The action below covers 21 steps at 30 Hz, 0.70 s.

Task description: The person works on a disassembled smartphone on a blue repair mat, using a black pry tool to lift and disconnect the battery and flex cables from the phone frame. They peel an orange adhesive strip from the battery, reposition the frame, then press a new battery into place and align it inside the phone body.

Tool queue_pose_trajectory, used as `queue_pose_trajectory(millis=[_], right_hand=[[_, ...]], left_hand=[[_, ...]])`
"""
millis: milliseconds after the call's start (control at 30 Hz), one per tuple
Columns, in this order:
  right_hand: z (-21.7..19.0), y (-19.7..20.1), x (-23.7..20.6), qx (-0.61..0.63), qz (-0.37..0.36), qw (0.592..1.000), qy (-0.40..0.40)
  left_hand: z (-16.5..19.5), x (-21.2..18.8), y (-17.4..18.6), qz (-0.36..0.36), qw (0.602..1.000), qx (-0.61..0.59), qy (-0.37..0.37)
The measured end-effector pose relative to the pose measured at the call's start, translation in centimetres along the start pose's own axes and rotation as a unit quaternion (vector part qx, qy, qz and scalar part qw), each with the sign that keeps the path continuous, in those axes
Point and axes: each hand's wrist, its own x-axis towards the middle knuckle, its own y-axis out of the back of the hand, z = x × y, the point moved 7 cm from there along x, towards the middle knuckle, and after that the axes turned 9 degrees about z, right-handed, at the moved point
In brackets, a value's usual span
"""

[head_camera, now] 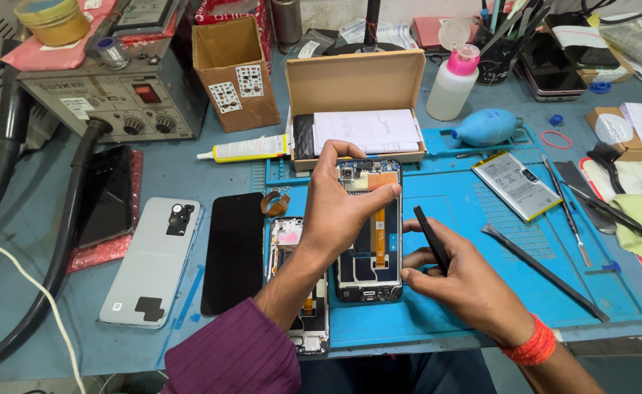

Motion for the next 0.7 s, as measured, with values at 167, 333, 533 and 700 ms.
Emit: queue_pose_trajectory(millis=[167, 333, 533, 700], right_hand=[[0.1, 0.1, 0.0, -0.007, 0.007, 1.0, -0.003], [0.3, 0.2, -0.1, -0.005, 0.005, 1.0, 0.0], [0.9, 0.2, -0.1, 0.01, 0.004, 1.0, -0.005], [1.0, 0.1, -0.2, 0.0, 0.007, 1.0, -0.017]], left_hand=[[-0.3, 0.0, 0.0, -0.008, 1.0, -0.003, 0.023], [-0.1, 0.0, 0.0, -0.006, 1.0, 0.006, -0.008], [-0.3, -0.1, -0.1, -0.009, 1.0, -0.012, 0.024], [-0.1, 0.0, 0.0, -0.001, 1.0, -0.003, 0.016]])
